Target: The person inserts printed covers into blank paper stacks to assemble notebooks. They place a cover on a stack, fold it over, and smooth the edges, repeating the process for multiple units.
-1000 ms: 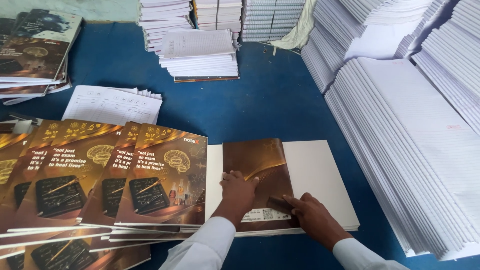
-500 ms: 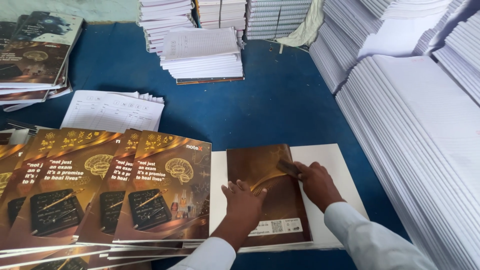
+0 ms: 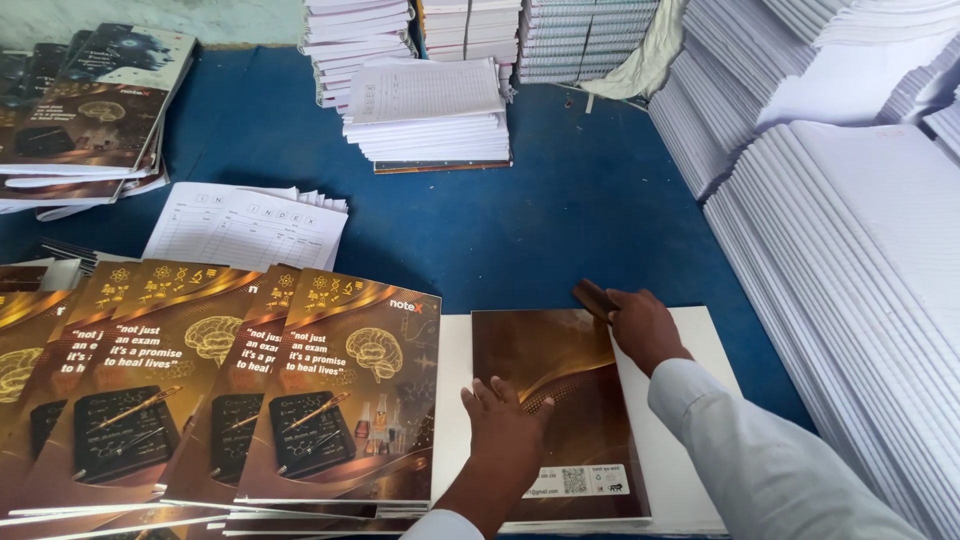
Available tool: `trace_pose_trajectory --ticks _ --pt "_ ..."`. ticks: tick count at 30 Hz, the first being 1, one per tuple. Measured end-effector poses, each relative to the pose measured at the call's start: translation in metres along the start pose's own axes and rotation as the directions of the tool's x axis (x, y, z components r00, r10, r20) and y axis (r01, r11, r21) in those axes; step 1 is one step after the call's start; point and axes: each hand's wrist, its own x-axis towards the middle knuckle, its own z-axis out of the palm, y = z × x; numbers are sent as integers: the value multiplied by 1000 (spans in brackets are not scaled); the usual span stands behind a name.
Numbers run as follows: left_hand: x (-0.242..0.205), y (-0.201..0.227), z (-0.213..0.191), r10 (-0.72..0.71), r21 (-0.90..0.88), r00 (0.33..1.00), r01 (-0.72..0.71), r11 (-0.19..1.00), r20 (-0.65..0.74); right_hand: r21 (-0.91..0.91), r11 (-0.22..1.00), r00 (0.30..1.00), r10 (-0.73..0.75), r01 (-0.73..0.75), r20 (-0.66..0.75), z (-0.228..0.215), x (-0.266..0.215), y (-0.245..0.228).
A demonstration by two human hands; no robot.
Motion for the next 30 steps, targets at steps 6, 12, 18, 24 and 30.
trace_pose_trajectory --ticks 6,12,18,24,30 --pt "-4 1 -2 -59 -68 998 58 996 -9 -26 999 988 -18 23 154 -18 -30 0" --pt "-11 5 -8 -103 -89 995 104 991 9 -71 994 963 -57 78 265 -42 -103 -2" --pt "-10 8 1 -134 -87 988 128 988 -69 -106 994 869 78 -30 488 -72 -181 -12" --pt "-12 12 4 -172 -74 984 168 983 -45 -149 988 804 122 -42 583 -85 -214 -18" --pt "-15 18 6 -203 -71 977 199 977 -69 -146 989 771 77 20 632 -85 -233 -17"
